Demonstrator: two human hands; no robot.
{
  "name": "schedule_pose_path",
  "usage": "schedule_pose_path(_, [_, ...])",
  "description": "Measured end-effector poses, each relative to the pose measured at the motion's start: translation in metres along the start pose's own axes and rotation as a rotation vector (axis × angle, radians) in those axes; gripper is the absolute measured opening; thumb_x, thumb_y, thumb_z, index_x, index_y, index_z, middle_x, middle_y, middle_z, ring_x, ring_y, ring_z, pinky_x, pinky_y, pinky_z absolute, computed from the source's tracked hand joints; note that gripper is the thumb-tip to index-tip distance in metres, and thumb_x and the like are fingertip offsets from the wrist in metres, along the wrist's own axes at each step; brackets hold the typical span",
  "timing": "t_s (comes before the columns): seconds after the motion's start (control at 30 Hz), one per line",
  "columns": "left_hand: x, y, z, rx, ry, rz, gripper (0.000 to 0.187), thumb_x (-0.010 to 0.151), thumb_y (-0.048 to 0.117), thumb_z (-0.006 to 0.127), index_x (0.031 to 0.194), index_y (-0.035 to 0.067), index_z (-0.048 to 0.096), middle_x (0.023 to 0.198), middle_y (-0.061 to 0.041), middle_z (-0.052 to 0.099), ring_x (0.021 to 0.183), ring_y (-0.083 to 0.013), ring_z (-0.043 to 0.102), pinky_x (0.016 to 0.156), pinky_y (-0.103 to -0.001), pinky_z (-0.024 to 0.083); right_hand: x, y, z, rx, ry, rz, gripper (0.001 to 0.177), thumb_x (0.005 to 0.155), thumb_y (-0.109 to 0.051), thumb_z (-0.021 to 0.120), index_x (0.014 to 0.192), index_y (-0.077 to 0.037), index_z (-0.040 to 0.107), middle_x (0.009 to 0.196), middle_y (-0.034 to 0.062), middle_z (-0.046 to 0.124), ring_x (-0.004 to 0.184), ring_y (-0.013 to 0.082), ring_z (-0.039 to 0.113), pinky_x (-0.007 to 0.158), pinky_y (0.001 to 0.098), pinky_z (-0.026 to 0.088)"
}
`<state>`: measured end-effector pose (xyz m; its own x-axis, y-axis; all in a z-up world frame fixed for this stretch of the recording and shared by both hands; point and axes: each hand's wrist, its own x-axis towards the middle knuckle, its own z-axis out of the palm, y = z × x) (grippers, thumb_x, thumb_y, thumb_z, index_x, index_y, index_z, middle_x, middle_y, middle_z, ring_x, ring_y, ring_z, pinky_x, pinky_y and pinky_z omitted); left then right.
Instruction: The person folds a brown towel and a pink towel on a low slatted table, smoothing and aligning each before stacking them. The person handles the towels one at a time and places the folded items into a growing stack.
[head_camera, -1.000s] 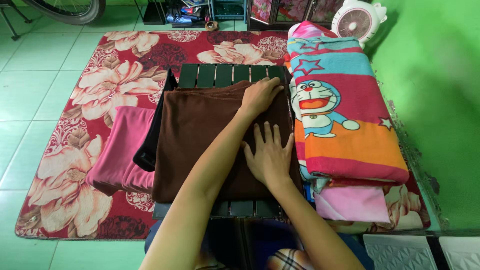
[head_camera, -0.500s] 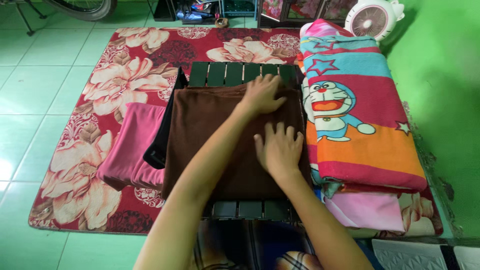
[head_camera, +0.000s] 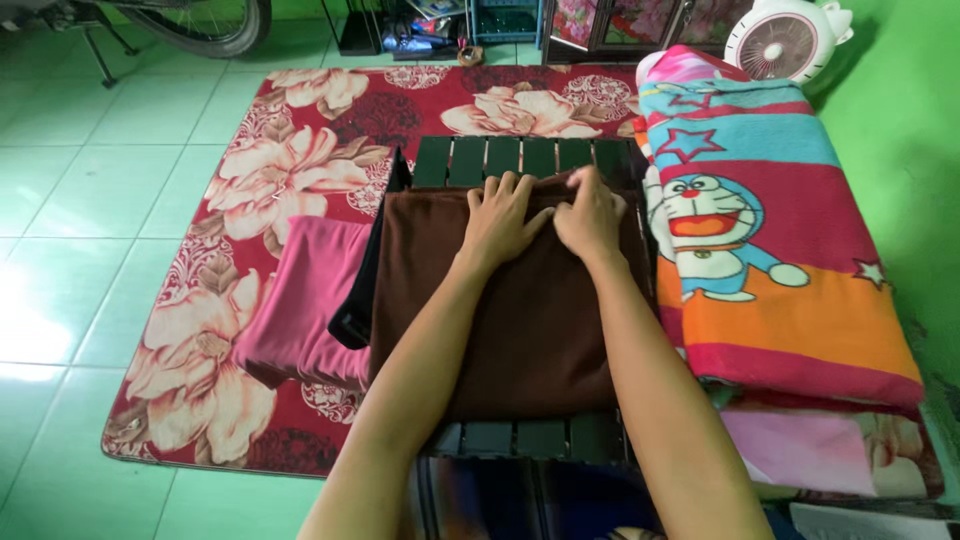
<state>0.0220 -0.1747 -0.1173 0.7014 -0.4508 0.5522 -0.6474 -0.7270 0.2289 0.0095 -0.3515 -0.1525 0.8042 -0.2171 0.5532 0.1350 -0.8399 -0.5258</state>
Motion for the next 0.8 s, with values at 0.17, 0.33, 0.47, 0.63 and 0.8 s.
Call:
schedule_pose_path(0.17, [0.007, -0.010, -0.014, -0.025, -0.082, -0.039, 0.067, 0.086, 0.056, 0.070, 0.129, 0.008, 0.055, 0.117, -0.013, 0.060, 0.110, -0.0347, 0.056, 0.085, -0.053, 0.042, -0.004, 0.011, -0.013, 0.015, 0.039, 0.041, 0.041, 0.077, -0.015, 0.073, 0.112, -0.012, 0.051, 0.110, 0.0129, 0.060, 0.111, 0.0368, 0.057, 0.090, 0.0565, 0.040])
schedule_pose_path(0.33, [0.007, -0.010, -0.017, 0.008, -0.138, -0.076, 0.062, 0.089, 0.063, 0.068, 0.120, 0.009, 0.061, 0.113, -0.011, 0.062, 0.111, -0.0343, 0.057, 0.090, -0.054, 0.042, -0.005, 0.005, -0.035, -0.057, -0.070, 0.098, 0.028, 0.075, -0.024, 0.077, 0.099, -0.014, 0.064, 0.105, 0.0095, 0.062, 0.106, 0.0347, 0.057, 0.093, 0.0558, 0.041])
schedule_pose_path(0.47, [0.006, -0.008, -0.014, 0.005, -0.058, -0.055, 0.060, 0.087, 0.062, 0.066, 0.117, 0.010, 0.066, 0.111, -0.011, 0.062, 0.109, -0.0344, 0.057, 0.089, -0.054, 0.042, -0.002, -0.004, -0.039, -0.134, -0.030, 0.028, 0.019, 0.074, -0.027, 0.078, 0.083, -0.013, 0.068, 0.105, 0.0112, 0.063, 0.106, 0.0378, 0.055, 0.093, 0.0566, 0.040])
schedule_pose_path(0.63, [0.004, -0.011, -0.011, -0.001, -0.079, -0.057, 0.058, 0.089, 0.062, 0.065, 0.113, 0.009, 0.067, 0.111, -0.012, 0.062, 0.110, -0.0340, 0.056, 0.090, -0.053, 0.041, 0.003, -0.016, -0.045, -0.190, -0.018, -0.028, 0.023, 0.078, -0.029, 0.077, 0.074, -0.010, 0.064, 0.094, 0.0078, 0.067, 0.104, 0.0350, 0.058, 0.099, 0.0566, 0.040])
schedule_pose_path(0.8, [0.004, -0.015, -0.009, -0.010, -0.034, -0.069, 0.051, 0.092, 0.057, 0.064, 0.109, 0.010, 0.067, 0.106, -0.012, 0.062, 0.106, -0.0324, 0.057, 0.087, -0.052, 0.042, 0.015, -0.027, -0.063, -0.231, -0.227, 0.112, 0.017, 0.084, -0.026, 0.076, 0.087, -0.012, 0.067, 0.080, 0.0050, 0.074, 0.086, 0.0326, 0.070, 0.100, 0.0601, 0.038])
